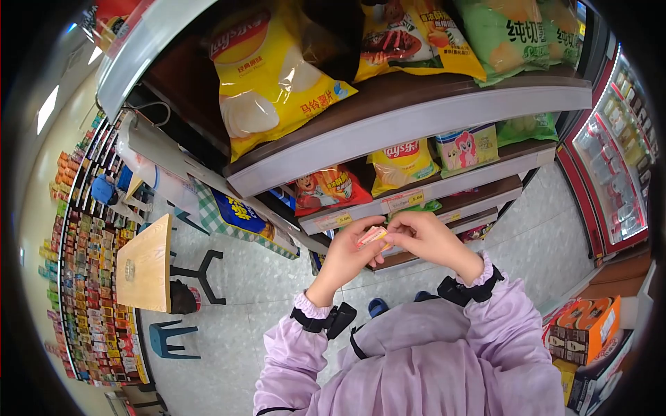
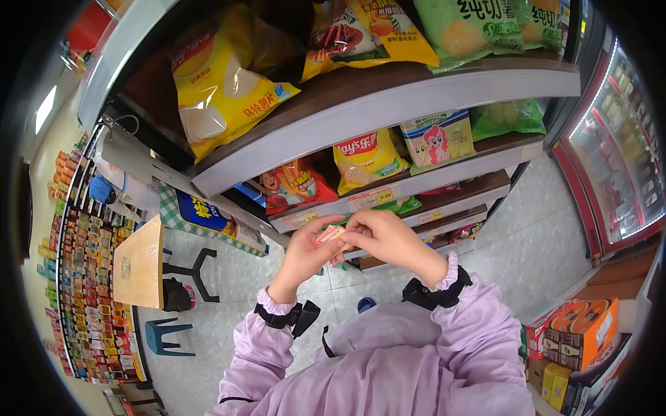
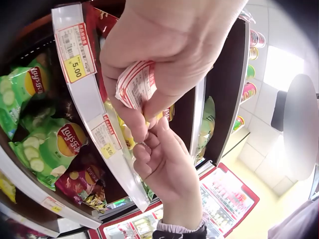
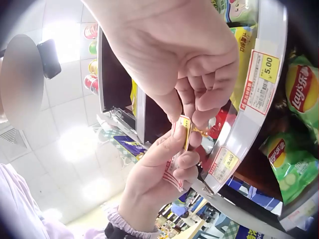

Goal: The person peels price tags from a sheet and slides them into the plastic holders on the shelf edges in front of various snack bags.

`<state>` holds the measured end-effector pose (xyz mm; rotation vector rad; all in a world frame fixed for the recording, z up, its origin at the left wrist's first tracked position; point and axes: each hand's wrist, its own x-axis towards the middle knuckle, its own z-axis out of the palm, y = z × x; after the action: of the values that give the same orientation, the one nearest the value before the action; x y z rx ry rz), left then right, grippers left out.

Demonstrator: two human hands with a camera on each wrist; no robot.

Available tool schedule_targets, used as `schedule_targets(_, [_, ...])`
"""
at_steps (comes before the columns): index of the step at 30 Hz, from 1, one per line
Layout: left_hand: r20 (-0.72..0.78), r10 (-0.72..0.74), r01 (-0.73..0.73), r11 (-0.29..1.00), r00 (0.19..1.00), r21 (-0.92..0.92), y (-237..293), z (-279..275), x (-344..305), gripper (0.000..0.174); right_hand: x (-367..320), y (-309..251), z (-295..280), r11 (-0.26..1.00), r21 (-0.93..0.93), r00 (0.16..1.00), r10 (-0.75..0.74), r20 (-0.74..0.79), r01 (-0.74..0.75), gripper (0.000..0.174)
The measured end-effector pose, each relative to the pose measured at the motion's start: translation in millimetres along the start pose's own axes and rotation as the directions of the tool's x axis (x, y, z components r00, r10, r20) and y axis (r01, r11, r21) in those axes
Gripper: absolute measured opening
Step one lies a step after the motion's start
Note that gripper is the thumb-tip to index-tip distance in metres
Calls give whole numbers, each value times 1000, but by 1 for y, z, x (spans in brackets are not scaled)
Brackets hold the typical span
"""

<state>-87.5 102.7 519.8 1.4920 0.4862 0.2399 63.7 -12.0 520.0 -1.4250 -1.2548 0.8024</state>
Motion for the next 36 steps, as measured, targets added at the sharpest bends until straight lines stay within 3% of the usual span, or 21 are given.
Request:
schedule_targets(2, [42, -18, 18, 1000, 999, 6, 3, 5, 1, 42, -2, 2, -5, 998, 59, 999, 33, 30, -35, 16])
schedule_targets(4, [107, -72, 63, 994, 992, 84, 8, 11, 1, 47, -4, 5, -10, 999, -35, 999, 24, 47, -22, 15])
schedule_targets(10, [262, 53, -47, 998, 964, -32, 5, 14, 4, 53, -10, 8, -21, 998, -49, 999, 35, 30, -34, 16])
schedule_targets(13, [298, 26, -15, 999, 954, -39, 10, 15, 3, 52, -12, 8, -24, 998, 10, 997, 68, 23, -68, 21])
schedule_targets(20, [304, 27, 0, 996, 952, -89, 11, 17, 4, 52, -12, 3, -32, 995, 23, 991, 96, 89, -99, 21])
schedule_targets(25, [274, 25, 0, 996, 962, -92, 11, 19, 7, 51, -11, 9, -31, 998, 27, 998, 60, 19, -60, 21])
schedule_targets(36, [226, 41, -8, 989, 973, -145, 2, 21, 6, 45, -11, 19, -28, 980, 153, 992, 123, 26, -126, 18])
